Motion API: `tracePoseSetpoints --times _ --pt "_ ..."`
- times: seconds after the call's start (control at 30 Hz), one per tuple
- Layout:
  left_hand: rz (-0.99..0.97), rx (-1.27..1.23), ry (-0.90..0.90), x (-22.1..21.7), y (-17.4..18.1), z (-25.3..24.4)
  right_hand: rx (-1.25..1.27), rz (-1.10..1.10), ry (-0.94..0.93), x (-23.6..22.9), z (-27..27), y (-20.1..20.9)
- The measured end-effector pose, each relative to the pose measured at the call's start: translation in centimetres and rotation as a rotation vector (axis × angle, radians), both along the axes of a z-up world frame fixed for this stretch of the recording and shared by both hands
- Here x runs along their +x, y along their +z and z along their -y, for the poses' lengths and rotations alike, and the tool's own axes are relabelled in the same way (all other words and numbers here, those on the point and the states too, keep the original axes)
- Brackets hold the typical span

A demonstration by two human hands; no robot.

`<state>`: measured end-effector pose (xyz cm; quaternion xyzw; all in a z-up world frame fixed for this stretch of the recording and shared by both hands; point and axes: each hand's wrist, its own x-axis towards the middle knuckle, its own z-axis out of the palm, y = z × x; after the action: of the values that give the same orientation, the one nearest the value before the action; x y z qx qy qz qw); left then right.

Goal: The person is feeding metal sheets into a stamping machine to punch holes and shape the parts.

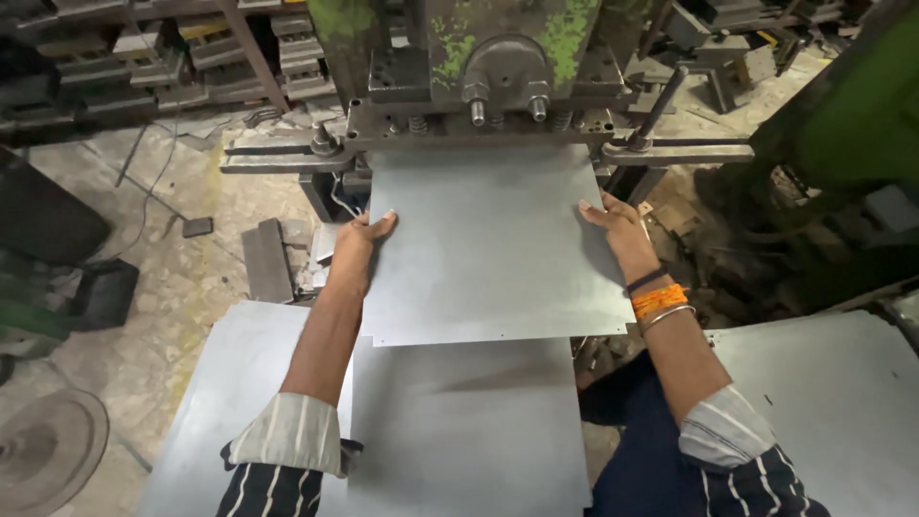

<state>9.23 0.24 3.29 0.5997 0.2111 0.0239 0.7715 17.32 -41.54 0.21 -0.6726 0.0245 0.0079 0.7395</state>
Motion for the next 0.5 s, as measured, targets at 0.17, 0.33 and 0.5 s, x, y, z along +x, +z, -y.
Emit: tracePoseSetpoints --times 0.17,0.33,0.5 --pt "0.030 -0.038 0.014 1.4 -1.9 -0.7 0.024 0.002 0.005 -1.7 -2.0 2.7" --pt "0.030 -0.067 0.021 1.8 -2.7 -1.0 0.004 -0.007 0.016 -2.0 -2.0 2.8" --pt "-0.002 -0.015 -0.008 1.6 -2.9 -1.3 0.000 -0.053 -0.001 -2.7 -2.1 2.7"
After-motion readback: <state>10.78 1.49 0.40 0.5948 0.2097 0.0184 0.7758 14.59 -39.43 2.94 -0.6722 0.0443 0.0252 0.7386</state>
